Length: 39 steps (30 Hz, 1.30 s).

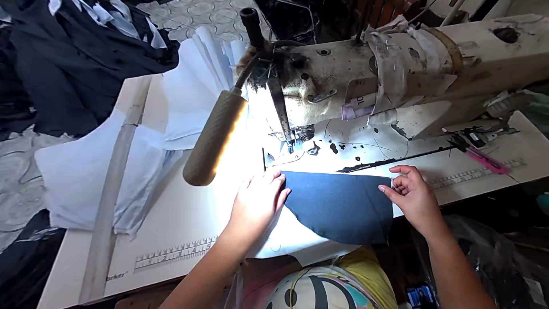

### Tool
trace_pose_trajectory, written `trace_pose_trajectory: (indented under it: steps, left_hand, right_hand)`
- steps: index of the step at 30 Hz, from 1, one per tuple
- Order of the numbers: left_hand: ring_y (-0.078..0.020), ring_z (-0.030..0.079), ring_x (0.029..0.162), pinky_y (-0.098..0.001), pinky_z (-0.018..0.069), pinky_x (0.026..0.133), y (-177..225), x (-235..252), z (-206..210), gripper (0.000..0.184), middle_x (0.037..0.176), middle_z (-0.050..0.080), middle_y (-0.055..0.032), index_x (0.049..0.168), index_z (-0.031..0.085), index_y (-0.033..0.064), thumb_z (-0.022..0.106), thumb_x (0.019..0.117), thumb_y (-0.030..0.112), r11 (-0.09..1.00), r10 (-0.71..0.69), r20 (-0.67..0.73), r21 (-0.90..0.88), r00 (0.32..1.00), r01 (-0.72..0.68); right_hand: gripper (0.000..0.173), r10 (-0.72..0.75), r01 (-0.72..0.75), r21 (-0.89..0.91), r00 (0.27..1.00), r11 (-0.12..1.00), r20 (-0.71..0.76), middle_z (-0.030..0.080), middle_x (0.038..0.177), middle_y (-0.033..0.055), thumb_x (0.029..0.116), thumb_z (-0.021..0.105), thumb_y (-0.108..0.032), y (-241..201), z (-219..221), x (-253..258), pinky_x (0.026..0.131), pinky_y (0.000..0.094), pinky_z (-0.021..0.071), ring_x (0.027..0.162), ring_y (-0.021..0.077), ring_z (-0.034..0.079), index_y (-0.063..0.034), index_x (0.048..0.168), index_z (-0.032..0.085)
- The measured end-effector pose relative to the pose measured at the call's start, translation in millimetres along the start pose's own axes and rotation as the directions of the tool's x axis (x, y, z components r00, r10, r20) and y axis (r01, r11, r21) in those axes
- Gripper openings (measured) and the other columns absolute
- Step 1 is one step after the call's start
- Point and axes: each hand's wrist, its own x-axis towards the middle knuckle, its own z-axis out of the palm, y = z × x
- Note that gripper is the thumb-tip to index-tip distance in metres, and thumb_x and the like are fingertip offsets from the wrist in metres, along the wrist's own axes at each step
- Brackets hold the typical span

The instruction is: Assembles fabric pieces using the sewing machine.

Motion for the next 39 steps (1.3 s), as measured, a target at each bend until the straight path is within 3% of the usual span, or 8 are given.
trace_pose_trajectory:
  steps: [8, 12, 19, 24, 29, 34, 36, 39]
  left_hand:
    - [-0.0349, 0.064, 0.126, -0.0562, 0.0494, 0.102, -1, -10, 2, 0.046, 0.135, 0.067, -0.0148, 0.127, 0.071, 0.0056, 0.045, 0.1040, 0.036, 0.996, -0.045, 0.000, -0.073, 0.999, 0.045]
    - [-0.0366, 0.060, 0.130, -0.0622, 0.0439, 0.105, 4, 4, 2, 0.048, 0.139, 0.064, -0.0164, 0.133, 0.068, 0.0059, 0.045, 0.1053, 0.037, 0.992, -0.067, 0.072, -0.104, 0.995, 0.074]
    - [-0.0352, 0.051, 0.140, -0.0613, 0.0312, 0.116, 10, 34, 2, 0.048, 0.150, 0.055, -0.0166, 0.142, 0.060, 0.0049, 0.044, 0.1068, 0.033, 0.985, -0.106, 0.196, -0.116, 0.975, 0.130]
    - [-0.0375, 0.052, 0.139, -0.0595, 0.0324, 0.115, 7, 44, 2, 0.047, 0.147, 0.057, -0.0190, 0.139, 0.061, 0.0017, 0.046, 0.1062, 0.031, 0.984, -0.094, 0.175, -0.135, 0.980, 0.119]
    - [-0.0352, 0.063, 0.126, -0.0630, 0.0401, 0.108, 2, 40, 14, 0.043, 0.132, 0.068, -0.0161, 0.120, 0.068, 0.0003, 0.051, 0.1008, 0.034, 0.988, -0.099, 0.009, -0.115, 0.995, 0.100]
    - [-0.0451, 0.057, 0.120, -0.0645, 0.0410, 0.102, -15, 58, 3, 0.054, 0.123, 0.062, -0.0251, 0.123, 0.065, -0.0028, 0.072, 0.0894, 0.039, 0.920, -0.197, 0.195, -0.301, 0.961, 0.250]
    - [-0.0459, 0.056, 0.117, -0.0635, 0.0420, 0.098, -21, 63, 1, 0.054, 0.118, 0.061, -0.0257, 0.115, 0.067, -0.0028, 0.076, 0.0859, 0.042, 0.917, -0.204, 0.222, -0.299, 0.954, 0.265]
    - [-0.0467, 0.059, 0.112, -0.0649, 0.0418, 0.097, -28, 61, 9, 0.060, 0.110, 0.063, -0.0254, 0.101, 0.069, -0.0027, 0.065, 0.0883, 0.055, 0.956, -0.114, 0.106, -0.260, 0.988, 0.138]
  right_hand:
    - [0.043, -0.046, 0.048, -0.036, 0.997, 0.998, 0.058, 0.059, 0.075, 0.0002, 0.0874, 0.072, -0.010, 2, -5, 12, 0.057, 0.0144, 0.0407, 0.061, -0.0009, 0.049, 0.0056, 0.125, 0.058]
    - [0.039, -0.063, 0.075, -0.117, 0.992, 0.990, 0.108, 0.062, 0.079, 0.0068, 0.0896, 0.070, -0.008, 1, -13, 39, 0.061, 0.0239, 0.0456, 0.065, 0.0074, 0.054, 0.0059, 0.125, 0.058]
    - [0.040, 0.048, -0.009, -0.203, 0.981, 0.979, 0.189, 0.062, 0.087, 0.0137, 0.0919, 0.071, -0.002, -3, -19, 87, 0.070, 0.0326, 0.0463, 0.074, 0.0152, 0.054, 0.0086, 0.127, 0.056]
    - [0.039, 0.071, -0.024, -0.233, 0.979, 0.972, 0.193, 0.060, 0.088, 0.0128, 0.0926, 0.072, -0.005, -2, -16, 100, 0.069, 0.0311, 0.0454, 0.075, 0.0146, 0.053, 0.0086, 0.126, 0.057]
    - [0.035, 0.085, -0.050, -0.195, 0.982, 0.979, 0.171, 0.058, 0.086, 0.0088, 0.0931, 0.072, -0.007, 1, -13, 97, 0.068, 0.0266, 0.0445, 0.073, 0.0098, 0.051, 0.0076, 0.122, 0.058]
    - [0.030, 0.062, -0.034, -0.184, 0.987, 0.982, 0.147, 0.058, 0.085, 0.0088, 0.0948, 0.070, -0.010, 4, -11, 94, 0.067, 0.0280, 0.0432, 0.072, 0.0105, 0.050, 0.0066, 0.119, 0.061]
    - [0.026, -0.062, 0.085, -0.202, 0.991, 0.976, 0.119, 0.063, 0.093, 0.0156, 0.0951, 0.069, -0.013, 12, -10, 86, 0.072, 0.0358, 0.0482, 0.079, 0.0193, 0.058, 0.0060, 0.113, 0.065]
    - [0.028, -0.272, 0.289, -0.203, 0.956, 0.936, 0.106, 0.066, 0.121, 0.0259, 0.0942, 0.069, -0.026, 21, -17, 55, 0.094, 0.0548, 0.0521, 0.111, 0.0406, 0.064, -0.0008, 0.104, 0.075]
